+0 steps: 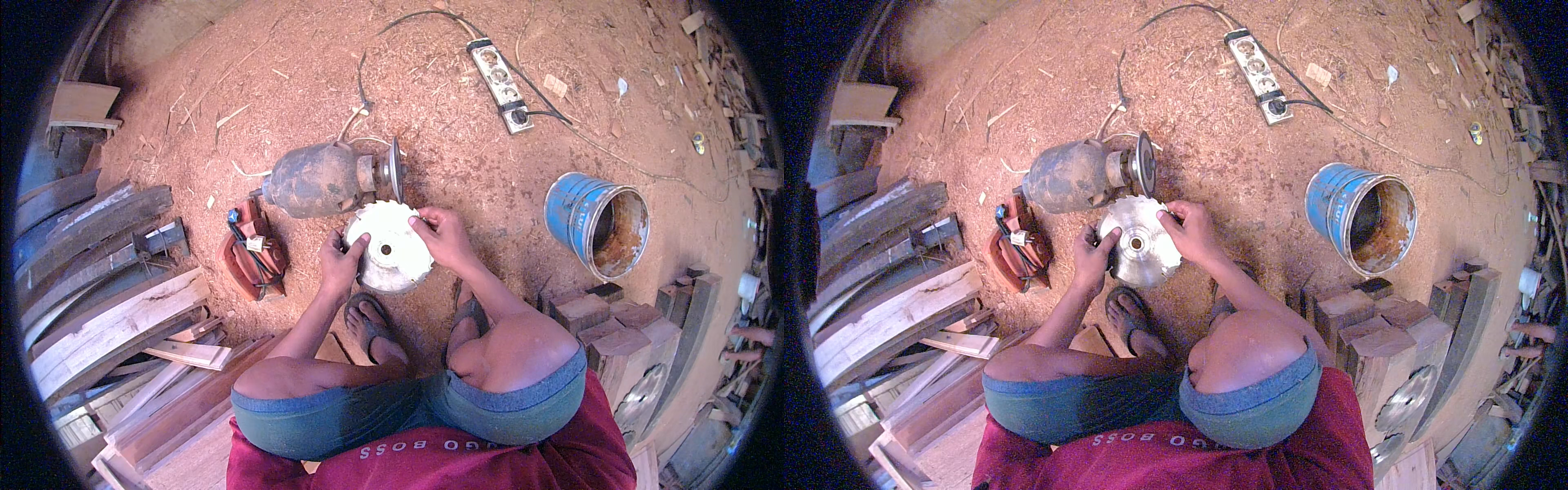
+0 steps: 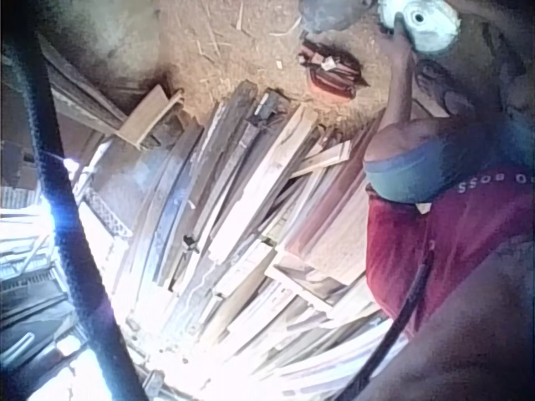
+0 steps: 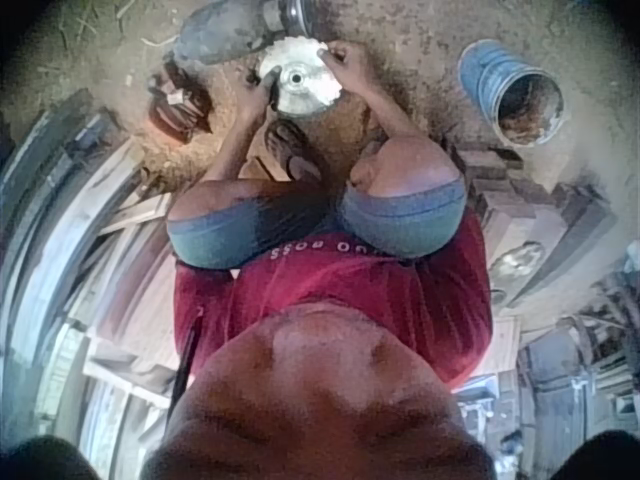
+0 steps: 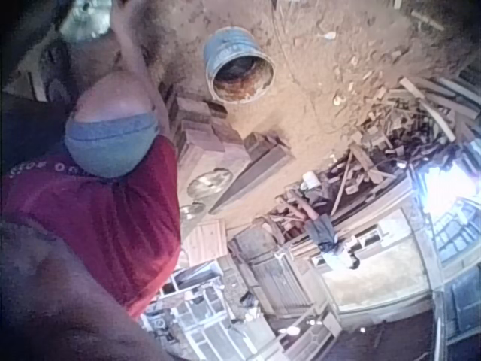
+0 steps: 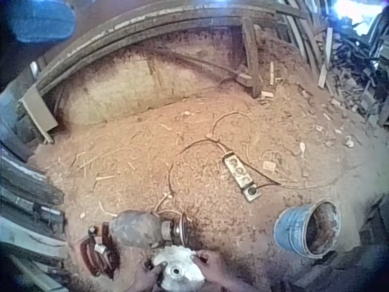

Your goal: The person cleans saw blades by dipping them into a bucket of dark liquid and wiping the surfaces by hand.

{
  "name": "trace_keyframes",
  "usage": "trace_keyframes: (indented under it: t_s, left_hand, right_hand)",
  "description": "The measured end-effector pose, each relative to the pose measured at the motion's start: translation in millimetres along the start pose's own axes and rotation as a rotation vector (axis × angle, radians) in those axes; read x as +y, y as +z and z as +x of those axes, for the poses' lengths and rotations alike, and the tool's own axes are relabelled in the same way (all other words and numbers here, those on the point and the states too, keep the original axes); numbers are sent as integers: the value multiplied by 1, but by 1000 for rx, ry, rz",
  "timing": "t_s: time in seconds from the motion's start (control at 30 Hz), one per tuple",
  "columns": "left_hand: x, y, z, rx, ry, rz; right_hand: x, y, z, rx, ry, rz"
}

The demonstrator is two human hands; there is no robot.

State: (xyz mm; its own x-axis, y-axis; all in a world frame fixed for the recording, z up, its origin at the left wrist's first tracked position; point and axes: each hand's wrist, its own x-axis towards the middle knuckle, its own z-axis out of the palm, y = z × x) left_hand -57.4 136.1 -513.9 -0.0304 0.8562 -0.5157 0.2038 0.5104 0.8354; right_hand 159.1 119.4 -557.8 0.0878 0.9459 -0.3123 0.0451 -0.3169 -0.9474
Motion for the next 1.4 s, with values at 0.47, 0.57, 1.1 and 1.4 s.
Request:
trace_keyframes:
  t_s: [0.47,0.57,1.1,1.4]
  left_hand:
    - [-4,-1,0,1,8,-53]
    - [-3,1,0,4,10,-44]
    - [4,0,-2,21,20,-5]
    - [40,-26,-18,-117,84,3]
  right_hand:
    - [-16,-3,-3,-35,24,-31]
    - [-14,-4,-3,-24,12,-47]
    - [-11,-2,-1,-11,-1,-21]
    - [-51,-15,-16,-125,-107,55]
